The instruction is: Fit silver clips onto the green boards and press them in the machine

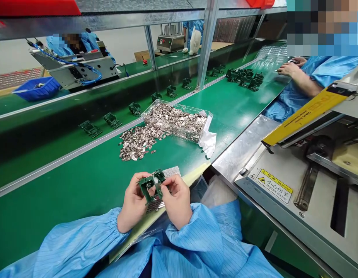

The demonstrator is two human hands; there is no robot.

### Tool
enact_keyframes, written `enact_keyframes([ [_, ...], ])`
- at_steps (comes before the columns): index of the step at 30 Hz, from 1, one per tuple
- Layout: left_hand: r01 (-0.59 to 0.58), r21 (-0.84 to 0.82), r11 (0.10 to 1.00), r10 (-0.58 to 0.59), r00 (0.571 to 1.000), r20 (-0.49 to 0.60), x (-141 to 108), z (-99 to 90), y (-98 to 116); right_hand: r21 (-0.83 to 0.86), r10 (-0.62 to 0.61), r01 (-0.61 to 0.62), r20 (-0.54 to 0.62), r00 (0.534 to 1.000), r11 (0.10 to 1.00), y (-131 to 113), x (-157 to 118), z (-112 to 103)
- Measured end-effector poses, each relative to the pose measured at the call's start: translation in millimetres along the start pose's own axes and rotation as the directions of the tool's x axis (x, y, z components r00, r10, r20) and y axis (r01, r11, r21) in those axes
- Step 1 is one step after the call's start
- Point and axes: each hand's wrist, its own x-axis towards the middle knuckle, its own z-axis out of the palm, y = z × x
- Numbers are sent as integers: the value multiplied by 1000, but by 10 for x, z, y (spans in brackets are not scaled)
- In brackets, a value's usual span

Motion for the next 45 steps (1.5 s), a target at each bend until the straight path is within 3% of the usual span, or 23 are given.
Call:
enact_keyframes([
  [7,-11,11,1000,10,998,58,-88,145,89,-6,-33,33,-34,999,999,-75,-123,-146],
  [12,53,-19,998,-48,977,208,-49,194,28,-44,-123,120,-64,990,992,-4,-174,-541],
  [15,101,-58,993,-80,956,283,55,215,-85,-161,-68,45,-139,988,986,191,-200,-817],
  [17,123,-82,989,-90,943,320,118,235,-175,-182,52,-61,-56,997,981,356,-203,-897],
  [20,125,-84,989,-90,939,332,160,248,-276,-134,159,-144,107,981,980,542,-168,-845],
  [25,114,-43,993,-91,929,359,170,163,-277,-79,121,-112,126,985,991,591,-141,-705],
  [29,35,-5,999,-31,932,361,271,84,-249,-48,138,-131,201,970,990,609,-273,-698],
  [33,34,3,999,-33,943,331,363,82,-268,-4,106,-108,204,973,994,656,-357,-692],
  [38,15,3,1000,-15,936,353,365,110,-285,-123,-17,36,158,987,992,654,-343,-683],
  [42,44,-15,999,-36,936,350,364,103,-298,-293,-154,200,172,973,935,668,-345,-697],
  [45,92,-48,995,-69,934,350,361,97,-306,-396,-137,212,209,968,894,734,-323,-756],
])
